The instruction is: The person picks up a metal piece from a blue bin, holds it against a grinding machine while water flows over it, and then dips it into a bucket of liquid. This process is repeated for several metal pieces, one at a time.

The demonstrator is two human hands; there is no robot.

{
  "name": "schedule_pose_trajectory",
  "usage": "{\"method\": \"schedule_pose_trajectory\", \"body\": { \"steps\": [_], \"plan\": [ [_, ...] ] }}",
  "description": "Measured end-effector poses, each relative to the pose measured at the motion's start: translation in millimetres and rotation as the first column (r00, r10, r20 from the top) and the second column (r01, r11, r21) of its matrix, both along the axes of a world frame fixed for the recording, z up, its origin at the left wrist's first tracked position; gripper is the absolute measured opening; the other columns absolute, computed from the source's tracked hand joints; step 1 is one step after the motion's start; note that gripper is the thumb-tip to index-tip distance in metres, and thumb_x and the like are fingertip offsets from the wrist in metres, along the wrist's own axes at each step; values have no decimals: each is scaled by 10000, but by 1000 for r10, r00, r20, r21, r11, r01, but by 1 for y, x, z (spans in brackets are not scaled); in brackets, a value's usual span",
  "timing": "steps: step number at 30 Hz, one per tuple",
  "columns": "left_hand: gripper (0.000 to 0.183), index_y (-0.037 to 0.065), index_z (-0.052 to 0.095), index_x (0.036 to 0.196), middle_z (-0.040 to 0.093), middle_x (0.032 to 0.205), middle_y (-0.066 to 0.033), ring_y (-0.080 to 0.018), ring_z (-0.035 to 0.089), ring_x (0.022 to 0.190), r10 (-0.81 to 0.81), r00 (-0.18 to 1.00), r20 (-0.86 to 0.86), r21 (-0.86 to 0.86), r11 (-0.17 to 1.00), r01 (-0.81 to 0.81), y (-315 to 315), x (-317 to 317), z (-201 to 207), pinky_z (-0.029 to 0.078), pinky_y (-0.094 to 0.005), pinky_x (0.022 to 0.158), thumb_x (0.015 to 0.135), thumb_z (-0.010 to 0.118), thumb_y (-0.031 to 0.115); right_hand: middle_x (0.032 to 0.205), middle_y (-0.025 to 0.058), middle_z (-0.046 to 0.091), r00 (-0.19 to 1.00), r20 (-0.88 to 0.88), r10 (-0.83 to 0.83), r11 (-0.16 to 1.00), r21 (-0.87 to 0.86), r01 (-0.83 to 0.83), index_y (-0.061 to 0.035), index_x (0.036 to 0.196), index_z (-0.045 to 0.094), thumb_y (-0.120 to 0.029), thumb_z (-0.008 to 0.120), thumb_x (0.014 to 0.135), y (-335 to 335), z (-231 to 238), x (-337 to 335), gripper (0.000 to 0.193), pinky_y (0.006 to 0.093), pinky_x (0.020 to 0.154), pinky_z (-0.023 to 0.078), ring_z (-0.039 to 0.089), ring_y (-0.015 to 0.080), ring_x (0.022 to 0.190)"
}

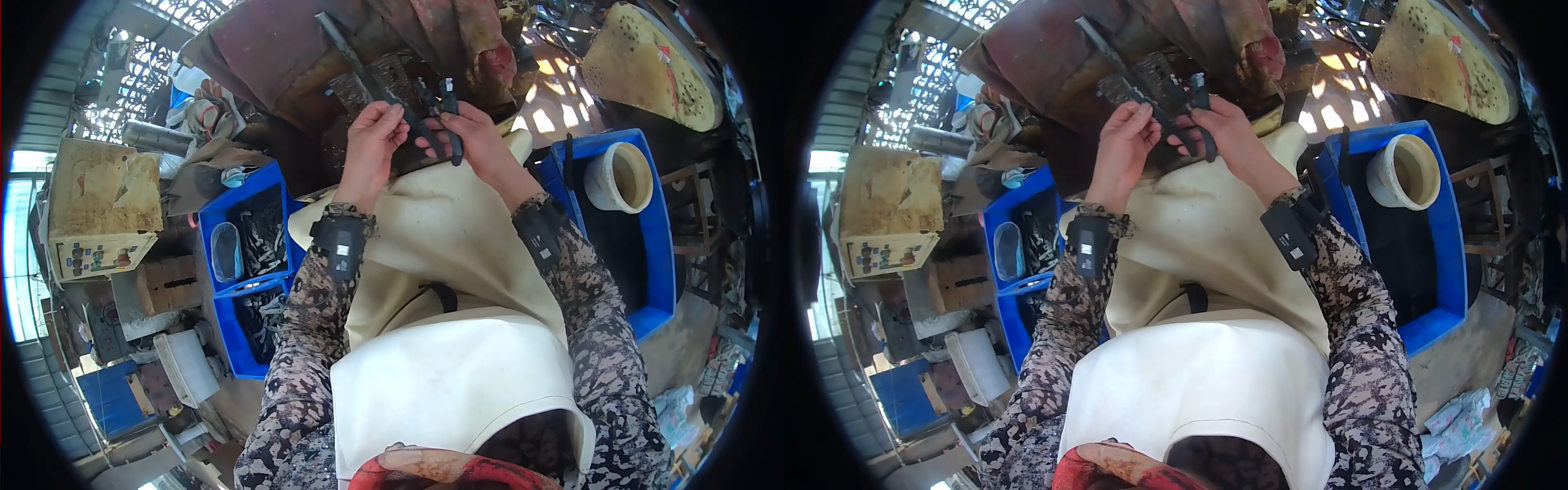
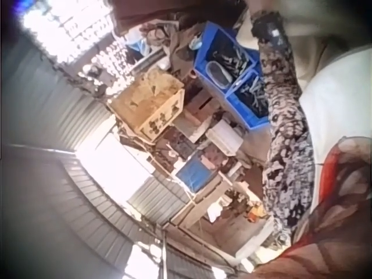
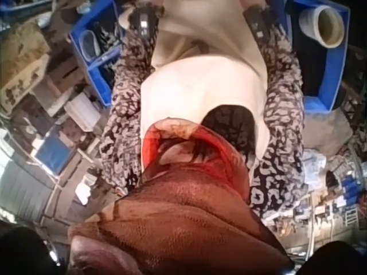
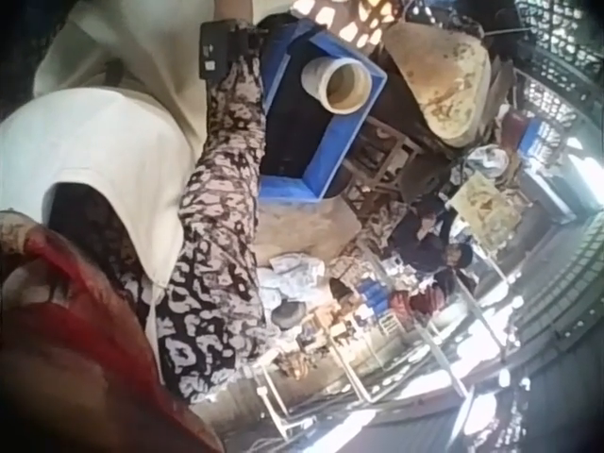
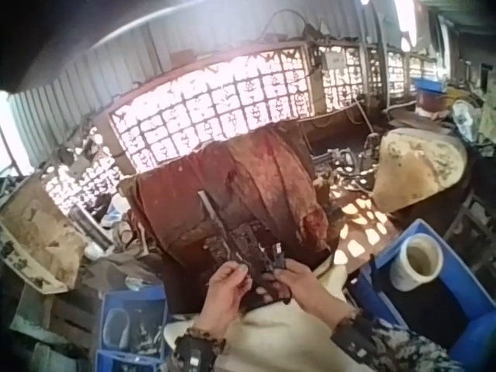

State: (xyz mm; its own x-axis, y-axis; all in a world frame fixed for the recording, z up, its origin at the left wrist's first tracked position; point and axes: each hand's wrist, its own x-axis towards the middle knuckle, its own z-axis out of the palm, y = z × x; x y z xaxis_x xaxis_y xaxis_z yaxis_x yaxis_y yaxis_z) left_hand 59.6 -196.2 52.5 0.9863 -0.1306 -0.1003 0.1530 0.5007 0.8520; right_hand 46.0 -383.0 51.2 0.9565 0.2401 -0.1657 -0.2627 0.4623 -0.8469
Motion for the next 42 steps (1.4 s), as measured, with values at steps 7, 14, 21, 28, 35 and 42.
{"method": "schedule_pose_trajectory", "body": {
  "steps": [7, 14, 21, 28, 35, 42],
  "plan": [
    [168, 14, 630, 1037, 589, 766, -14, -112, 606, 699, 45, 999, -27, 113, 993, -42, -24, -17, 1, 531, -293, 594, 928, 647, 140, 958, 87, 672, 985, 64, 163, 986, 8, -164, -24, 1137, 560, -214, 504, 999, 5, 2, -16, 242, 271, 554, 512, 631, 154, 691],
    [173, -3, 622, 1040, 574, 706, -19, -117, 549, 602, -213, 977, -19, 108, 971, 214, -24, -24, 4, 503, -305, 524, 956, 591, 145, 837, 40, 626, 968, 127, 217, 974, 43, -223, -40, 976, 568, -225, 534, 980, -1, -6, -27, 188, 263, 516, 444, 557, 112, 614],
    [142, 9, 647, 1021, 633, 815, -27, -97, 548, 673, -307, 950, -63, 156, 937, 313, -25, -21, -1, 468, -267, 667, 947, 597, 120, 761, 63, 587, 961, 57, 271, 962, -53, -268, -17, 873, 551, -152, 553, 912, -10, -8, -22, 140, 277, 495, 447, 559, 135, 611],
    [132, -11, 644, 1005, 654, 847, -63, -142, 585, 680, -239, 969, -63, 38, 970, 242, -30, -27, -3, 487, -284, 697, 935, 598, 92, 880, 46, 649, 963, 43, 265, 964, -35, -263, -21, 1045, 610, -182, 578, 944, -25, -14, -28, 193, 260, 575, 453, 591, 123, 695],
    [190, -3, 639, 1055, 679, 964, -77, -167, 646, 886, -256, 963, -87, -54, 966, 252, -39, -31, -10, 505, -296, 793, 953, 600, 153, 958, 36, 652, 958, -19, 288, 954, 100, -284, -5, 1149, 595, -160, 571, 949, -47, -14, -41, 254, 258, 626, 476, 603, 106, 750],
    [226, 49, 640, 1099, 686, 1019, -53, -136, 641, 954, -246, 965, -87, 14, 969, 248, -29, -32, -9, 496, -278, 839, 958, 607, 223, 943, 27, 636, 947, -23, 320, 941, 120, -315, -6, 1195, 575, -172, 572, 957, -42, -9, -41, 290, 241, 615, 459, 567, 85, 723]
  ]
}}
